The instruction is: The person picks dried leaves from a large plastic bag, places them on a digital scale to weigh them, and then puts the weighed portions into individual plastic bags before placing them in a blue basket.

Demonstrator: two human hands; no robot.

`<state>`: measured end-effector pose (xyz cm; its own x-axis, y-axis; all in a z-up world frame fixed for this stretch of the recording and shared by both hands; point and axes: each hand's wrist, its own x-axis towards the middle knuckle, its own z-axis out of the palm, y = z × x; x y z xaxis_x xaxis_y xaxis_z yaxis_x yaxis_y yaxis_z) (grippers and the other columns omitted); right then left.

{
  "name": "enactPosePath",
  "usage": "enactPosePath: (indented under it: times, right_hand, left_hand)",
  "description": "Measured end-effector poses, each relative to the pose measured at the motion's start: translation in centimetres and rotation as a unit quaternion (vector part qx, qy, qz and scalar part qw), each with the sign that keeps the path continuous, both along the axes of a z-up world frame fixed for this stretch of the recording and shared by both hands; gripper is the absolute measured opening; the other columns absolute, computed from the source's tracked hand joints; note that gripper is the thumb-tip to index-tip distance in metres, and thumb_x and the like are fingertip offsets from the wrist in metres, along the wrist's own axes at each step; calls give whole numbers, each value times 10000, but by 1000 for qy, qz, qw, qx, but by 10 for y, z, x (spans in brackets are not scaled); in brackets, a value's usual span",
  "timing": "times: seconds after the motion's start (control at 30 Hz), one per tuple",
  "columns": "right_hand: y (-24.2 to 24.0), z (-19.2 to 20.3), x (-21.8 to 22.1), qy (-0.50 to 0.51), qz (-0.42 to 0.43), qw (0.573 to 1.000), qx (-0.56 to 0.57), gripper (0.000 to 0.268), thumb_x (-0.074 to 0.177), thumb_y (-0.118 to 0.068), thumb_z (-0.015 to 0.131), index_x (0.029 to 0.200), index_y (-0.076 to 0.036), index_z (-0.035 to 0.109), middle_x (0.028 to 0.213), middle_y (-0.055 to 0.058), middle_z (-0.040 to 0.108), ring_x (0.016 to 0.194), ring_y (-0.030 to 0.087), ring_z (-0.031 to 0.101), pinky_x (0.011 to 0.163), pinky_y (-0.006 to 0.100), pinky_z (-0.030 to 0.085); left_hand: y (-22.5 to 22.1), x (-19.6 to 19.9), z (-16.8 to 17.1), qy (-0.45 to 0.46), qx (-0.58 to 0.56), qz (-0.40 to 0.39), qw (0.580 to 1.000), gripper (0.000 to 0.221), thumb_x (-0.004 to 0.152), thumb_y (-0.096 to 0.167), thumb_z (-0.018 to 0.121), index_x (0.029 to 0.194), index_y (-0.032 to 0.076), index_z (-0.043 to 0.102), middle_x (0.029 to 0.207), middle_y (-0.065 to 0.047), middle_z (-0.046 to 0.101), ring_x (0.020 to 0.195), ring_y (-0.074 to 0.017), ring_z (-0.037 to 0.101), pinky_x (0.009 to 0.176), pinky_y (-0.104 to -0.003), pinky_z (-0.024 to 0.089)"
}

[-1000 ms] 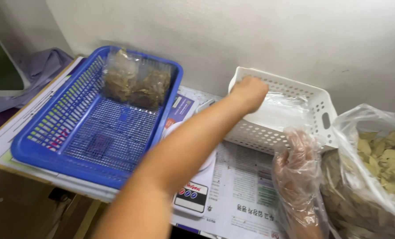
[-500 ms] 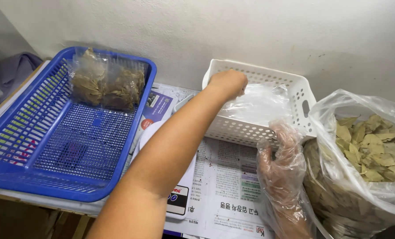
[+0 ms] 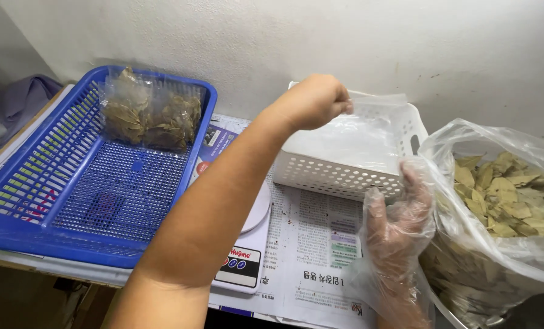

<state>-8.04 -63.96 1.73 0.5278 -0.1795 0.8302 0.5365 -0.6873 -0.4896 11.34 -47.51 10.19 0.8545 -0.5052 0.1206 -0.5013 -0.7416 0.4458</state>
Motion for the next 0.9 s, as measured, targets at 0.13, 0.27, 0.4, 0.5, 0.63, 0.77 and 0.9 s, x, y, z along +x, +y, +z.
enactPosePath:
  times: [0.13,0.27,0.4,0.5,0.63,0.77,0.9]
  right_hand:
    - [4,48,-23,-53,90,994,27,424,1092,-181,542,1426,30,386,1349,215,527,1297,310,569,1143,366,532]
    - [-15,90,-21,-102,-20,976,-193,669,1077,-477,538,1428,75,400,1245,298,546,1016,362,604,849,472,606]
    - [-18,109,-40,100,81,980,-151,793,967,-368,656,1444,205,385,1225,352,608,1102,440,639,897,465,577]
    - [-30,95,-50,137,75,985,-67,187,1089,-90,691,1104,95,677,1032,197,708,912,270,705,811,327,600]
    - [-47,87,-47,75,15,990,-115,171,1157,12,669,1007,73,615,877,184,684,744,270,684,649,332,568]
    - [-75,91,-25,19,27,971,-238,276,1162,-78,636,949,98,643,791,175,647,657,271,609,562,375,509]
    - [-51,204,-36,503,-208,838,-28,549,946,-656,588,996,-156,811,750,155,764,709,332,669,657,439,458]
  left_hand:
    - [15,-26,17,-20,-92,-55,994,191,916,256,655,906,233,843,904,74,830,875,-74,749,795,-279,550]
    - [23,-72,39,1,-72,-66,995,106,857,341,740,841,286,828,799,134,787,724,-38,614,680,-256,456]
    - [14,-103,31,-76,-60,-180,979,86,809,320,793,796,243,828,774,75,792,725,-103,709,627,-313,487]
    - [6,-145,28,-17,-151,-116,982,123,868,247,780,778,164,786,766,58,799,701,-72,705,624,-259,532]
    - [-23,-178,-17,77,-520,-51,849,153,865,218,782,898,146,651,852,6,698,764,-97,652,683,-220,581]
    - [-80,-179,-76,198,-787,-39,584,134,881,58,792,936,48,671,851,-59,711,797,-235,766,746,-267,639]
    - [-70,-178,-67,198,-746,12,635,136,887,132,789,913,28,706,823,-133,762,703,-200,758,630,-309,657]
